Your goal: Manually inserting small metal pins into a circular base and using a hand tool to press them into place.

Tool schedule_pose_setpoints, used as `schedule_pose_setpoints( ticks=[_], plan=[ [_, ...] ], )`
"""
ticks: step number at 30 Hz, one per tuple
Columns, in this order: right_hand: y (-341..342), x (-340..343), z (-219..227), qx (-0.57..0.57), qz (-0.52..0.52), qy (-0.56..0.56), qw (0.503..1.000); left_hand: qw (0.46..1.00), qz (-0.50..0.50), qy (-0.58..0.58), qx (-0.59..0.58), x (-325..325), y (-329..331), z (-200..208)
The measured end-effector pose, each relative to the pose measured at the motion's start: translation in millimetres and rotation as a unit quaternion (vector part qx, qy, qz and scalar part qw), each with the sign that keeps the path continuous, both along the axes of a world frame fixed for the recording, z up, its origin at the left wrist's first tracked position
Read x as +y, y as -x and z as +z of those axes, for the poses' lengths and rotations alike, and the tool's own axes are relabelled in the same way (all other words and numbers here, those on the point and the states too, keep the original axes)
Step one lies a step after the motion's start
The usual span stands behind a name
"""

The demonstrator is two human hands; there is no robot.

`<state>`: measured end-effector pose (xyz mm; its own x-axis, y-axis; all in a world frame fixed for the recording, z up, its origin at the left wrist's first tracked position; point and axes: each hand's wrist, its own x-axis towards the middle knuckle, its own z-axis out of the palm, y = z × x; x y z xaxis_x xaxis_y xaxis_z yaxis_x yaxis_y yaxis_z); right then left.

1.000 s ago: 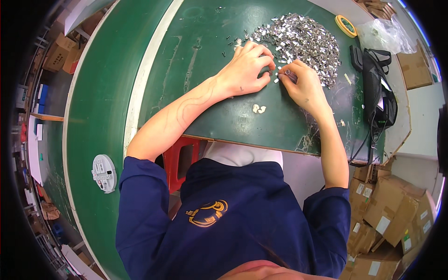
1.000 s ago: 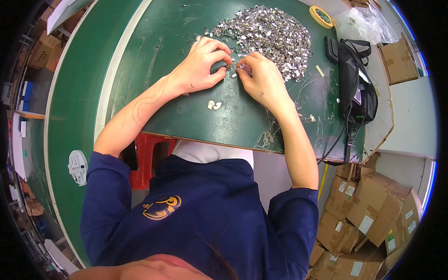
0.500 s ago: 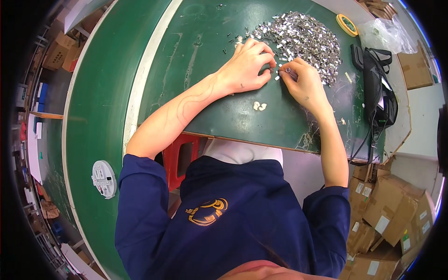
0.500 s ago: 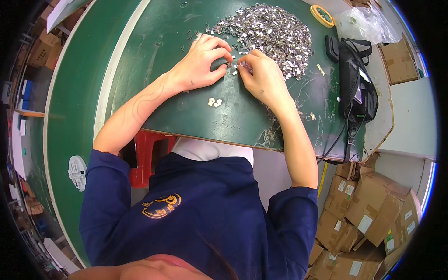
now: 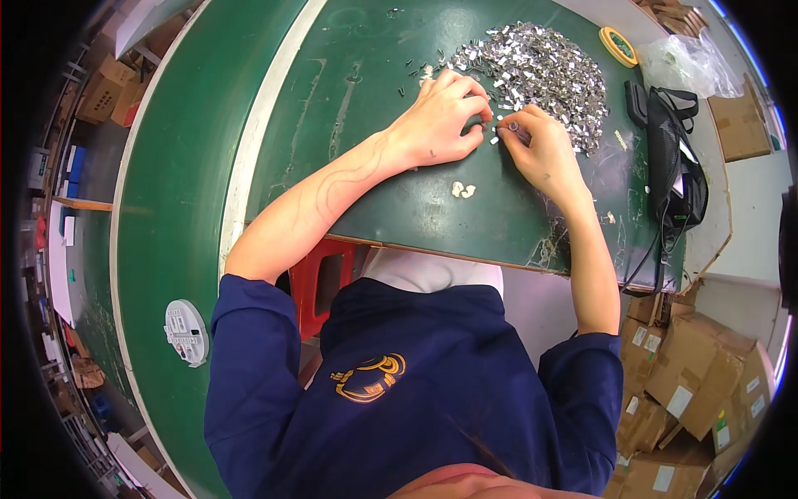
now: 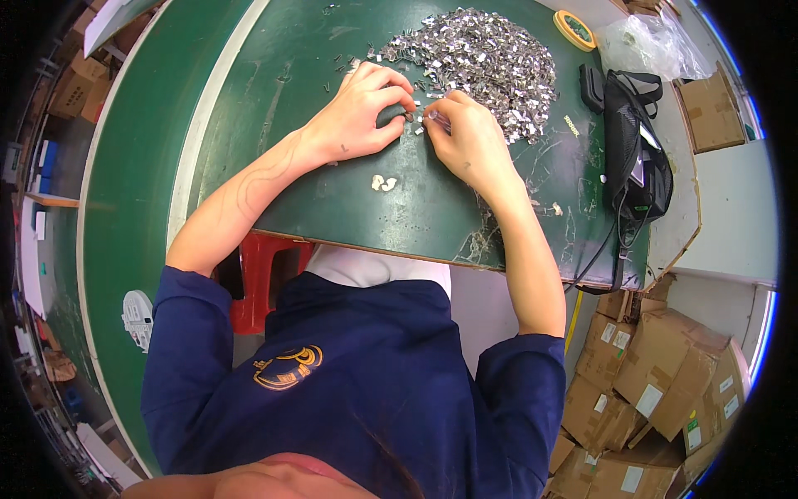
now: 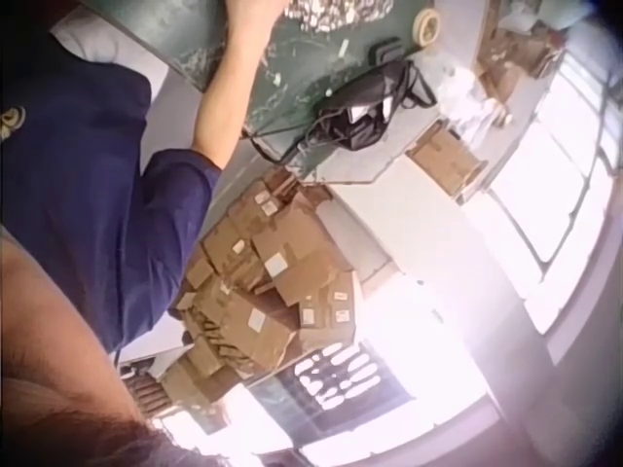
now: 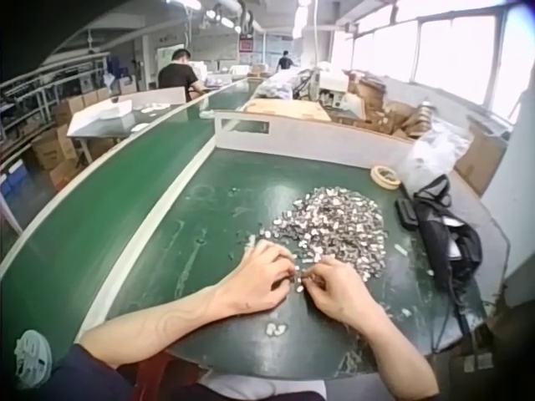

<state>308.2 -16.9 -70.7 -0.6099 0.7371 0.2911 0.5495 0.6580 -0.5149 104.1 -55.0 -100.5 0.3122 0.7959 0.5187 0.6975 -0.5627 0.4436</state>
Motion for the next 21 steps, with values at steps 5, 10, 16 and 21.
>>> schedule_pose_setpoints(
  ticks=[5, 10, 16, 21],
  plan=[
    [2.0, -3.3, 5.8, -0.017, -0.011, 0.019, 1.0, 1.0, 0.0, 0.006, -0.001, -0.5, 0.2, 0.4],
    [3.0, -4.4, 6.6, -0.034, -0.022, 0.025, 0.999, 1.0, 0.002, 0.011, 0.0, -0.3, 0.4, -1.0],
    [3.2, -3.7, 4.3, -0.027, -0.024, 0.025, 0.999, 1.0, 0.002, 0.002, 0.004, -1.4, 0.5, -0.1],
    [2.3, -0.9, 6.4, 0.016, -0.03, 0.018, 0.999, 1.0, -0.007, -0.012, -0.006, -2.7, -0.7, 4.2]
  ],
)
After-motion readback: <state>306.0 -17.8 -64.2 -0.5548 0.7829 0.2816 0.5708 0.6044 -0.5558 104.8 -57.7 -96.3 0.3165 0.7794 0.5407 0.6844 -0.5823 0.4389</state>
